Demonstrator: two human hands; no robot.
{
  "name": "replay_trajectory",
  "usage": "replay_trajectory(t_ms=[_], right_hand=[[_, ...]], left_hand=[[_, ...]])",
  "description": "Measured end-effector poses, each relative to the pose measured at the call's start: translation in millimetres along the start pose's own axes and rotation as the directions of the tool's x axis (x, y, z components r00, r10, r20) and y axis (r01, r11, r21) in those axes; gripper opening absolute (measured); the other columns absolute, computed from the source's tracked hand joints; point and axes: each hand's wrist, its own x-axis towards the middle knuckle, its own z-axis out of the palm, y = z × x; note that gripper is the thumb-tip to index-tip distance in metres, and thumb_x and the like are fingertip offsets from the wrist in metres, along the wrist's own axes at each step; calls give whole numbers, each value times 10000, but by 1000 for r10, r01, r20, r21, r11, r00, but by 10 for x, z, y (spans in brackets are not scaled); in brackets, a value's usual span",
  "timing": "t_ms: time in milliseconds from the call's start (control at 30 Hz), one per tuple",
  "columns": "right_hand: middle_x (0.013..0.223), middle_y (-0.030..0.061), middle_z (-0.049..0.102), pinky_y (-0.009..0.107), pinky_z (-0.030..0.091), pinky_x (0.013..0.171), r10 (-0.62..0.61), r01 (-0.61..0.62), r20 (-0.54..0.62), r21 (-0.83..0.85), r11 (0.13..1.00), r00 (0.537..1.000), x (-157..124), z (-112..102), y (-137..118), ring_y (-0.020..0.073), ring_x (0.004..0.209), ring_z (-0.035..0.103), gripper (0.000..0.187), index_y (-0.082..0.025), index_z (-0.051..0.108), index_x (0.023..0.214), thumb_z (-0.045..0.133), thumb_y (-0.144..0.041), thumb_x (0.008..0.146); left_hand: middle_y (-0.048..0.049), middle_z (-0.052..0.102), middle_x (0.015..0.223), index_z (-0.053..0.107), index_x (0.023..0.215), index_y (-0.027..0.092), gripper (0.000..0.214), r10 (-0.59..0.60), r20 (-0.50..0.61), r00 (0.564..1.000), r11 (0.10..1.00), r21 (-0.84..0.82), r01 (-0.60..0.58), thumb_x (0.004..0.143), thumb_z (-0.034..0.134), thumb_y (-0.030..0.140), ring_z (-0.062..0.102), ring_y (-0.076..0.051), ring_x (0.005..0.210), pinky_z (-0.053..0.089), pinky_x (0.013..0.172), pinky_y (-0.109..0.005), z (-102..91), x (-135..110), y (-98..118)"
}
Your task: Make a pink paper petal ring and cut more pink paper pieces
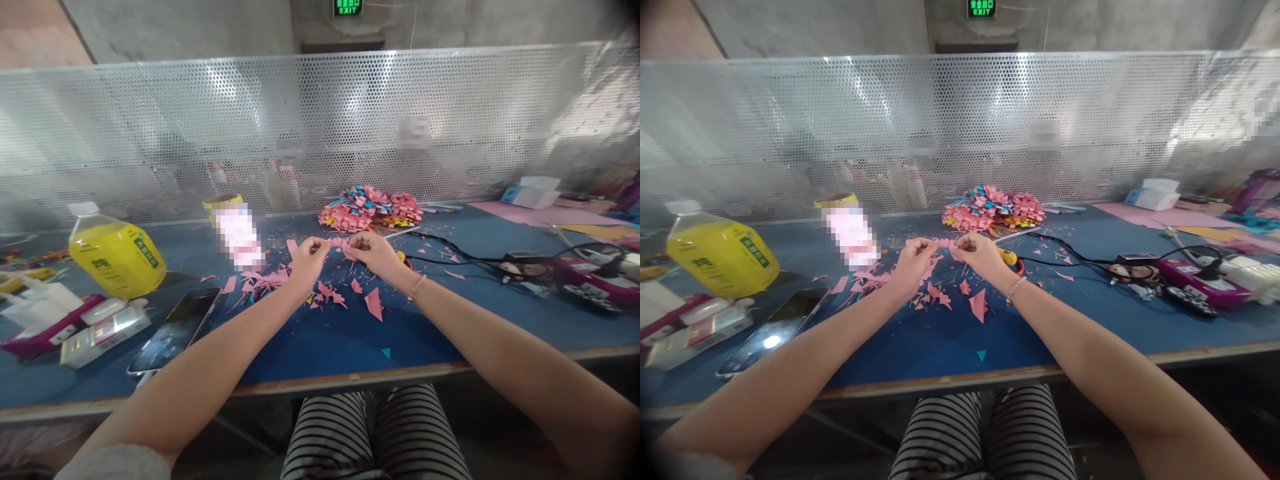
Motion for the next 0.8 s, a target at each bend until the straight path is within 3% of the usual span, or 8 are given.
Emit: replay_trajectory(t_ms=[400,800], right_hand=[[644,-22,557,275,482,587,65,-58,-48,128,990,997,36,-34,61,107,588,562,302,-199,448,722,682,-325,579],[711,-20,533,255,450,640,109,-95,-65,186,978,992,38,-47,20,86,638,516,300,-180,474,745,685,-287,559]], left_hand=[[-2,555,668,572,659,178,87,-20,27,999,998,-55,21,695,567,258,472,-113,618,368,620,-252,3,-19,44],[-5,552,669,581,673,180,90,12,83,996,989,-148,0,696,574,266,478,-104,636,373,648,-254,4,-14,14]])
